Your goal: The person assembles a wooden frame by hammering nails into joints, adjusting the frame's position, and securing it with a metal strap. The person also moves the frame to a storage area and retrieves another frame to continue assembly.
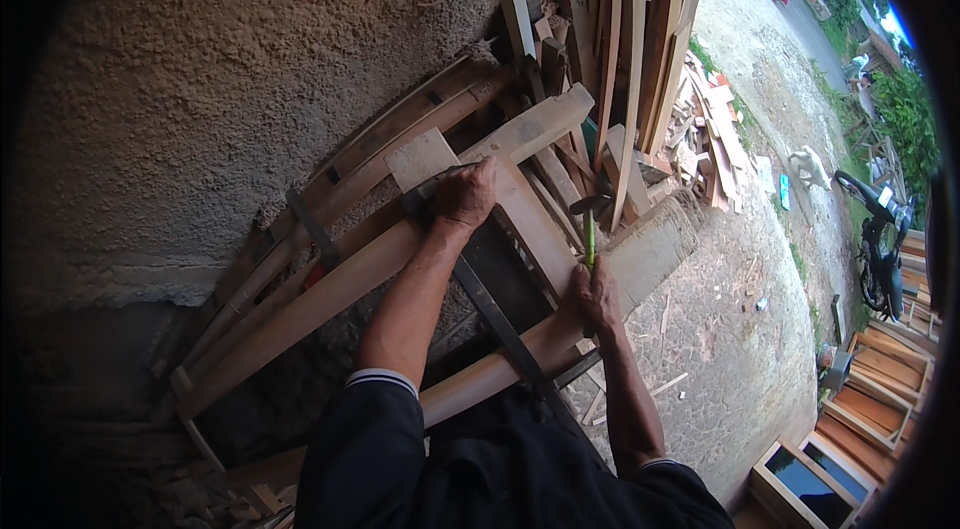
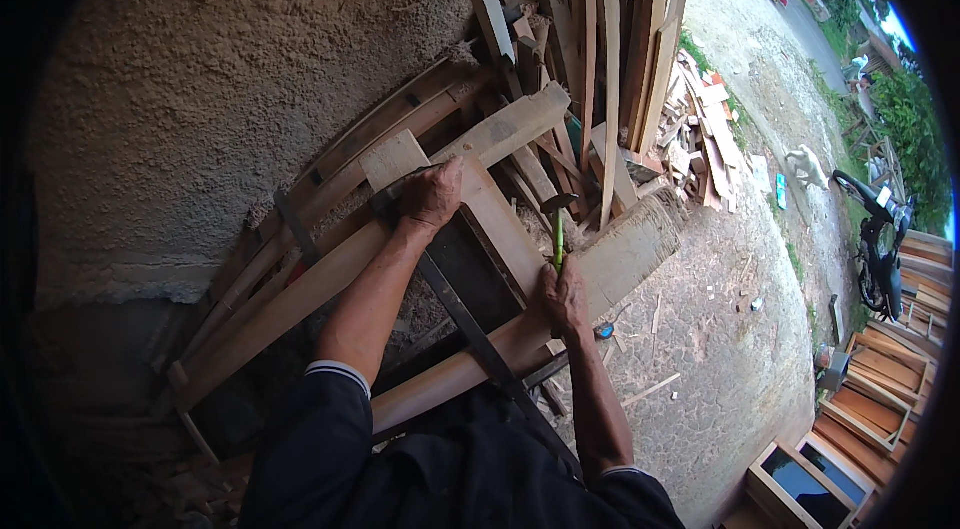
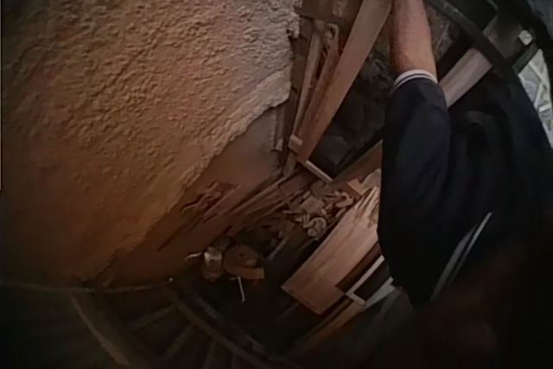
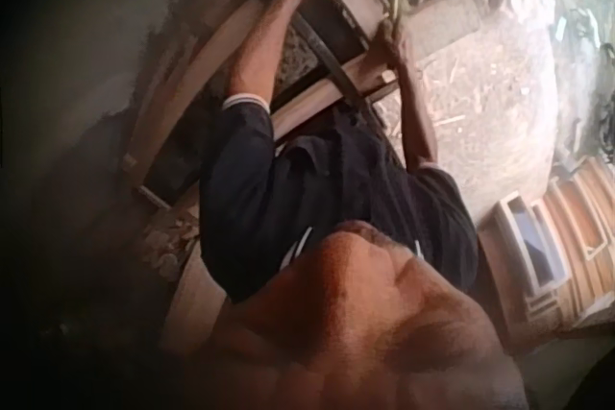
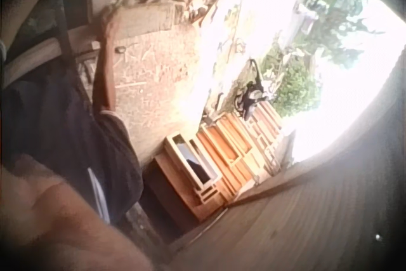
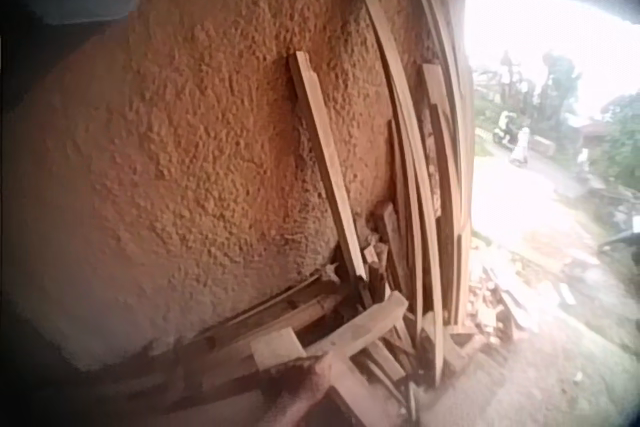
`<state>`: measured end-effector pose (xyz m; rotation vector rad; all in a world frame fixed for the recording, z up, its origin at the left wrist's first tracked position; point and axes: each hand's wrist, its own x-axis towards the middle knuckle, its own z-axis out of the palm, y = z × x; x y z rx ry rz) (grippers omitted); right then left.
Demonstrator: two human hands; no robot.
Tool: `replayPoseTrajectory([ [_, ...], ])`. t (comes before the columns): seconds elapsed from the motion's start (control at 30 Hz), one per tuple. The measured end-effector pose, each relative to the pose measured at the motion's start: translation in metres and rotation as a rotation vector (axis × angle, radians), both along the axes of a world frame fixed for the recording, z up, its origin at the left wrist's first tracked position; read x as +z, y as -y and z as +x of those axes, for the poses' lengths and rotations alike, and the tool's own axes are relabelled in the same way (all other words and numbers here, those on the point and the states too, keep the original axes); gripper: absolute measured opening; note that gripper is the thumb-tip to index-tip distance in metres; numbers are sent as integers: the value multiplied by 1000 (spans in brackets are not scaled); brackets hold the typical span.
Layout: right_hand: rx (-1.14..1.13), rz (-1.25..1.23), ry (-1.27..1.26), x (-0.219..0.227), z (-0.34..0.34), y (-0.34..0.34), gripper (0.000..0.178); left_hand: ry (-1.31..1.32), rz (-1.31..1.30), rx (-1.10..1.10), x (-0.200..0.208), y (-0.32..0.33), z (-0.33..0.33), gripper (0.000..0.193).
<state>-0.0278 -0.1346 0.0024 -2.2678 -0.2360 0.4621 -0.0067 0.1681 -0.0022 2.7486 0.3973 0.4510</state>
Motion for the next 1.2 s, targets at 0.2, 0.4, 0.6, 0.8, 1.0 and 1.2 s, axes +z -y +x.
replayPoseTrajectory([
  [0.2, 22, 2, -12, -6, 7, -7, 29, 2, -6, 36, 0, -6, 5, 19],
  [0.4, 351, 85, 434, 20, 15, -20, 25, -10, 95, 61, 3, -4, 4, 17],
  [0.6, 473, 31, 372, 37, 21, -42, 69, 30, 74, 50, -2, -5, 5, 16],
  [0.8, 533, -135, 318, 39, 36, -44, 76, -8, 93, 36, 0, -6, 4, 21],
  [1.0, 531, -82, 460, 47, 41, -56, 78, 26, 94, 33, 4, -4, 1, 20],
  [1.2, 543, -118, 376, 47, 44, -62, 79, 11, 53, 11, 3, -5, 2, 16],
])
